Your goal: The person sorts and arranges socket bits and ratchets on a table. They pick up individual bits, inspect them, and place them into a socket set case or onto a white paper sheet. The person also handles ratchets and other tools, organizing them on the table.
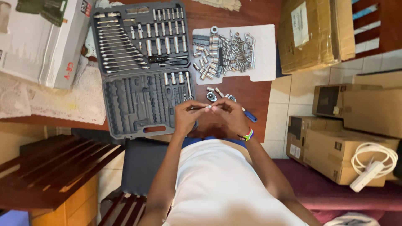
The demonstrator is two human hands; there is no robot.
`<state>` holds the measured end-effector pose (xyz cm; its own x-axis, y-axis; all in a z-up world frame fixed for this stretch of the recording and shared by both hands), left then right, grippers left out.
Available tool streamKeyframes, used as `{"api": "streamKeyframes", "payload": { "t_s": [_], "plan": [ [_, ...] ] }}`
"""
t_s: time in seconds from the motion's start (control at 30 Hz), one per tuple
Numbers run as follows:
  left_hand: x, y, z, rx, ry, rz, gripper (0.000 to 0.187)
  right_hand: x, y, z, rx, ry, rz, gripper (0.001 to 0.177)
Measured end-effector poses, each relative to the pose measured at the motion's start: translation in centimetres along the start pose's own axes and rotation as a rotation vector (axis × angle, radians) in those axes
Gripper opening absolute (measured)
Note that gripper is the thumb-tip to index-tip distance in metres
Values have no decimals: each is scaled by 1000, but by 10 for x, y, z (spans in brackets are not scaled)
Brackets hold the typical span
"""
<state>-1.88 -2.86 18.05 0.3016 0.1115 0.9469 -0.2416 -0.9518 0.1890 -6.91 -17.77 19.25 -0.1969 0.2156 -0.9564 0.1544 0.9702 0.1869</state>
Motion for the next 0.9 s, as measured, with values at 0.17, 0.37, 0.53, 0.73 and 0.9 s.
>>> {"api": "streamKeyframes", "payload": {
  "t_s": [0.17, 0.37, 0.53, 0.73, 0.9],
  "plan": [
    [4, 14, 0, -67, 52, -51, 16, -8, -9, -5, 6, -6, 66, 15],
    [-1, 21, -1, -159, 87, -257, 19, -20, -13, -23, 66, -79, 49, 15],
    [-2, 25, -8, -201, 41, -277, 21, -42, -6, -36, 93, -121, 98, 19],
    [29, 37, -13, -292, 202, -125, 14, -95, -2, -50, 292, -422, -438, 16],
    [38, 43, -14, -303, 191, -111, 10, -107, 0, -58, 302, -561, -465, 17]
  ]
}}
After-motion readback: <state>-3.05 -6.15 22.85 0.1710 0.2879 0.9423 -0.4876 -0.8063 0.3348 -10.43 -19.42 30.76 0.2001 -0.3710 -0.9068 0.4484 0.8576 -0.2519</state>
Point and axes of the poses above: each hand's wrist, its own z-axis towards the middle knuckle, its own y-axis out of the palm, x = y × z, the point moved 7 cm from there along z, towards the middle knuckle, and after that the axes turned 5 degrees about x, right-handed, at the moved point
